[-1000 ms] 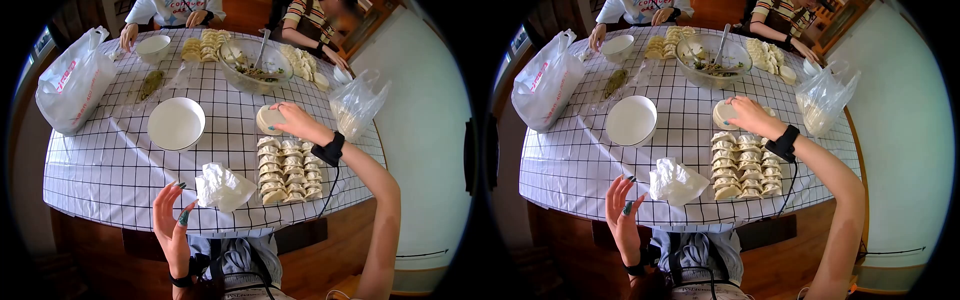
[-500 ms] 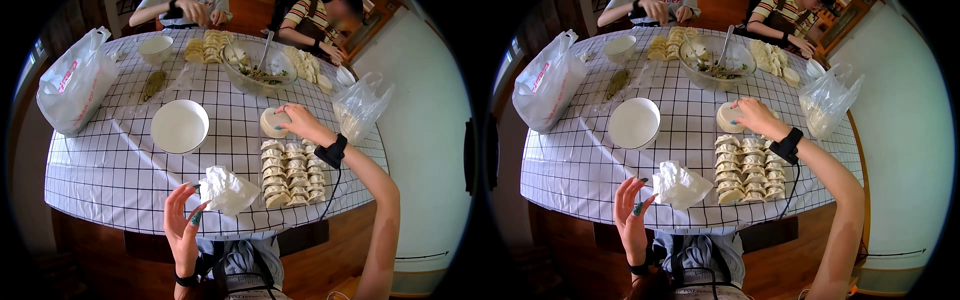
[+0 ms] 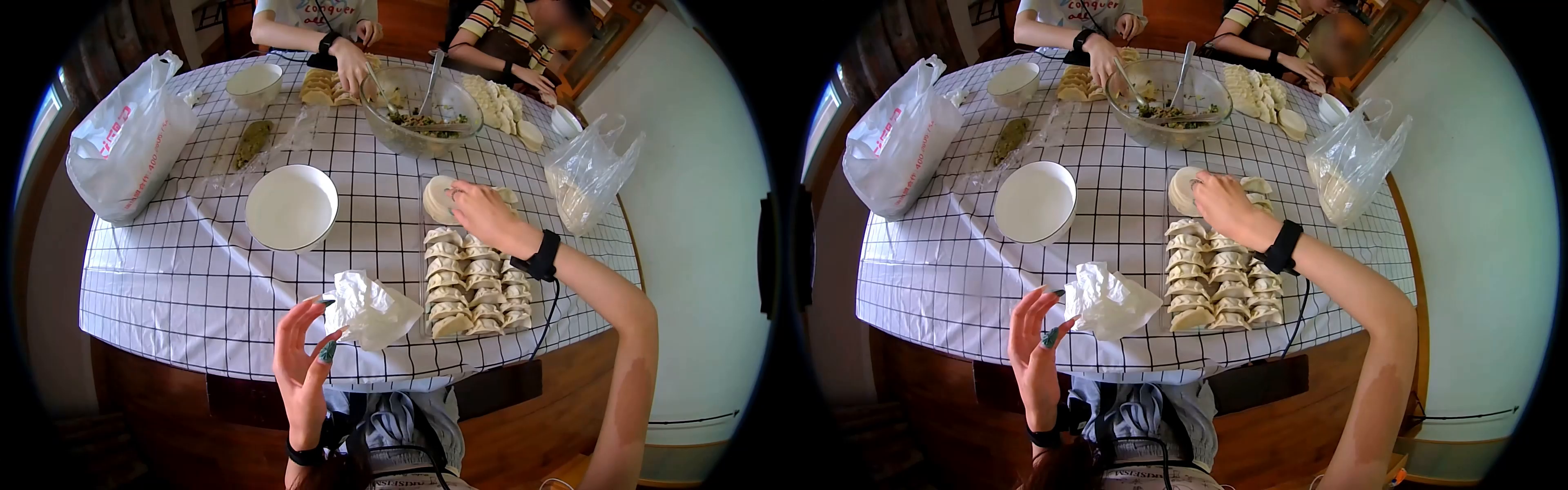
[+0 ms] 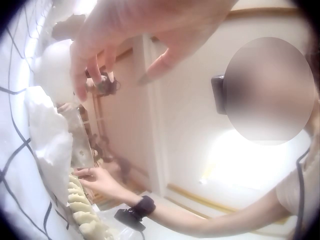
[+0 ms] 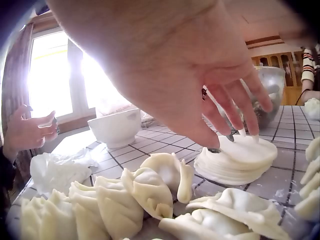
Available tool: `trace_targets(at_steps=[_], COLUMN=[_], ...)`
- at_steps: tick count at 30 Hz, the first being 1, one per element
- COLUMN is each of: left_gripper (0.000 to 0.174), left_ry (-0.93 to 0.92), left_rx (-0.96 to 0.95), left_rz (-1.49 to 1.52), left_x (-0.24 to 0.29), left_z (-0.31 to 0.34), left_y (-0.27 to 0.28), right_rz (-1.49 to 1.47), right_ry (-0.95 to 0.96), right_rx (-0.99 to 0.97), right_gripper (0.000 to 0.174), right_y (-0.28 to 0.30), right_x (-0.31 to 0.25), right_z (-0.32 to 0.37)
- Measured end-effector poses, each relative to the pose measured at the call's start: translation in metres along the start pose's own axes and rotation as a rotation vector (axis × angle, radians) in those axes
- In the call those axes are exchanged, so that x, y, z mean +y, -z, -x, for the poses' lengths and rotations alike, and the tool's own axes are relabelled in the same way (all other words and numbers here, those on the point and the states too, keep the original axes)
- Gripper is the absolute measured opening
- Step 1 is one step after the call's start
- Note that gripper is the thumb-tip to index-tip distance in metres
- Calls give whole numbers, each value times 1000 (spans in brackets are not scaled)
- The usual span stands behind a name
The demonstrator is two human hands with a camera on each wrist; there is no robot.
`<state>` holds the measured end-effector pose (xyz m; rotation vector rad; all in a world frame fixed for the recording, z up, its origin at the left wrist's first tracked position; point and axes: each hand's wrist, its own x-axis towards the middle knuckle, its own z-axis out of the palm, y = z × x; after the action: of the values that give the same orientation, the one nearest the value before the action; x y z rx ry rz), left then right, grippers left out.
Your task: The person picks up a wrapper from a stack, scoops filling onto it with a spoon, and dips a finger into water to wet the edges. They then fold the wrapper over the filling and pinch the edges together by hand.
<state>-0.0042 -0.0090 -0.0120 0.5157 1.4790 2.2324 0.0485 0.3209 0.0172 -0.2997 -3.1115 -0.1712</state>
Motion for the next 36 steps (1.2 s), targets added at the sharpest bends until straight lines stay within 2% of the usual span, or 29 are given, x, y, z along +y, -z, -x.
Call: trace_targets(at_steps=[3, 6, 8, 11, 12, 13, 15, 16, 19, 20, 21, 23, 24, 25, 27, 29, 31, 33, 35, 36], left_gripper=[53, 54, 56, 57, 56, 56, 54, 55, 55, 55, 55, 55, 55, 56, 56, 51, 52, 53, 56, 66], left_ry=[-11, -9, -3, 5, -2, -6, -25, -14, 15, 32, 29, 57, 52, 68, 81, 122, 152, 179, 268, 267], left_rx=[-10, -7, 0, 7, -1, -5, -9, -3, 3, -2, -1, -18, -18, -27, -37, -97, -119, -144, -207, -285], left_rz=[8, 6, 1, 19, 34, 44, 49, 23, 22, 51, 51, 84, 83, 93, 101, 236, 249, 258, 347, 317], left_x=[1, 1, 1, 2, 3, 5, 4, 4, 9, 11, 12, 12, 11, 11, 11, 13, 14, 15, 13, 11], left_z=[1, 1, 0, 0, -1, -1, -2, -2, 1, 2, 2, 4, 4, 5, 6, 9, 10, 9, 8, 6], left_y=[0, -1, -1, -2, -3, -4, -3, -2, -3, -4, -5, -6, -7, -7, -6, -6, -10, -16, -21, -23], right_rz=[-40, -45, 32, -9, 133, 149, -272, -273, -647, -660, -659, -1446, -1545, -1547, -1806, -1893, -2060, -2128, -2293, -2370], right_ry=[-9, -39, 18, -24, 215, 229, -27, -20, -532, -587, -585, -850, -826, -822, -922, -932, -726, -700, -583, -520], right_rx=[-45, 14, 161, 100, 137, 139, 230, 233, 285, 195, 198, 304, 237, 237, 277, 298, 171, 163, -15, -97], right_gripper=[31, 32, 30, 25, 21, 21, 20, 20, 24, 28, 28, 30, 35, 35, 33, 36, 33, 27, 21, 19], right_y=[0, -1, -16, -22, -33, -28, -22, -21, -11, -13, -12, -12, -7, -2, 10, 24, 42, 53, 58, 61], right_x=[1, -3, 1, 3, 20, 22, 21, 21, 34, 51, 54, 59, 65, 69, 74, 67, 59, 44, 27, 15], right_z=[-2, -2, -2, -6, -8, -11, -15, -17, -16, -16, -14, -10, -6, -3, 1, 11, 26, 38, 50, 56])
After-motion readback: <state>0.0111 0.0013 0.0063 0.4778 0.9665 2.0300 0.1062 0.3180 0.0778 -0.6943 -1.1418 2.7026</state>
